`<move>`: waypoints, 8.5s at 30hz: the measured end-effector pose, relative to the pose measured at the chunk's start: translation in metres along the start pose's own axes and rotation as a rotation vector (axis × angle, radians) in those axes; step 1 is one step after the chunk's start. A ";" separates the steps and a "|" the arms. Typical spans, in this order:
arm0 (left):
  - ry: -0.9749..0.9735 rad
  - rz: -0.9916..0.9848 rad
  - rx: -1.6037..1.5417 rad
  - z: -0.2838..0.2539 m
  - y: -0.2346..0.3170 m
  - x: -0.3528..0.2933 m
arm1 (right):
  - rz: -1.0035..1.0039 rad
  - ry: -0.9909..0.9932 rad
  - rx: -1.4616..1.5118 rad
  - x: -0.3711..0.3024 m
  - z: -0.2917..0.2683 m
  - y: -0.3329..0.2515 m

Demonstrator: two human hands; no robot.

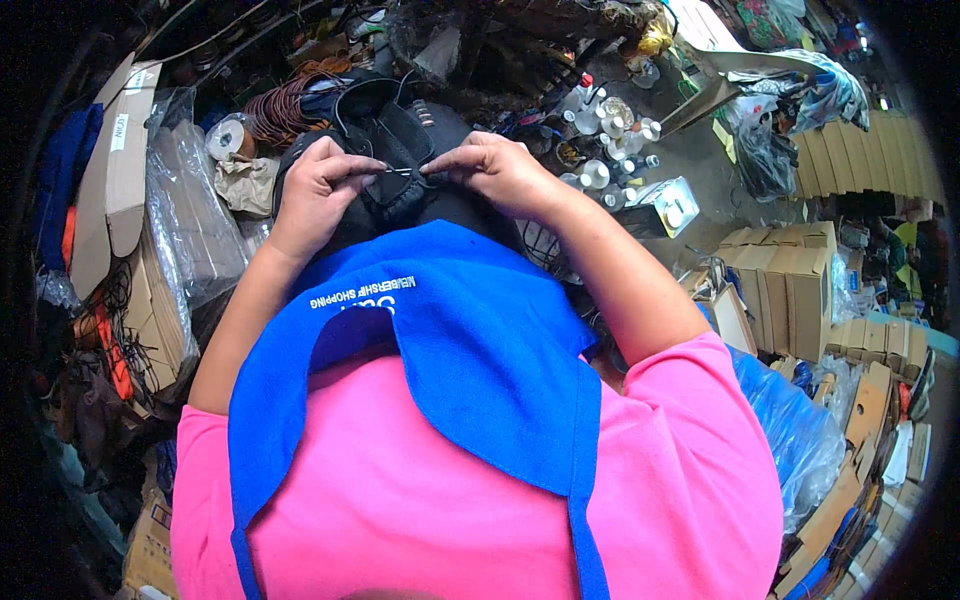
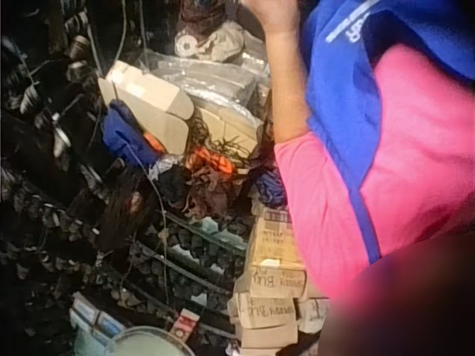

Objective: Hand-stitching the upper components of a black shoe using a needle and thread.

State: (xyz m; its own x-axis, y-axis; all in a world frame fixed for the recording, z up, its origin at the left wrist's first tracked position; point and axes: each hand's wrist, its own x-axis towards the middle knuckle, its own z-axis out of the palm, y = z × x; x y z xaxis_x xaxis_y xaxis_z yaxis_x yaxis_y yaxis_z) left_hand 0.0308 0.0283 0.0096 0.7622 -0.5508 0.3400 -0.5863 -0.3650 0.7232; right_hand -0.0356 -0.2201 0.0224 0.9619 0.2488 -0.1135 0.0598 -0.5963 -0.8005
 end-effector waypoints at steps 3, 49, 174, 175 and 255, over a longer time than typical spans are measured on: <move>-0.049 -0.040 -0.053 0.001 -0.004 0.001 | -0.038 -0.066 -0.033 0.008 -0.007 0.002; -0.124 -0.118 0.123 0.011 -0.004 0.000 | 0.178 -0.061 0.519 0.007 0.004 0.007; -0.237 0.039 0.091 -0.072 0.011 0.005 | 0.106 0.076 0.069 -0.026 -0.042 0.003; -0.296 0.053 -0.001 -0.054 0.017 0.015 | 0.042 0.067 0.117 -0.011 -0.033 -0.009; -0.130 -0.211 0.269 -0.057 -0.005 -0.010 | -0.096 0.444 -0.066 0.030 0.004 0.023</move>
State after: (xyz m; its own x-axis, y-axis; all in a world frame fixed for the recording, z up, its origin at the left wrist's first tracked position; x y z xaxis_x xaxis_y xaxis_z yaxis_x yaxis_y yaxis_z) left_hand 0.0418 0.0783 0.0363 0.8429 -0.5268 0.1091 -0.4846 -0.6556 0.5791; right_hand -0.0063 -0.2233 -0.0017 0.9716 -0.0370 0.2337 0.1571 -0.6373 -0.7544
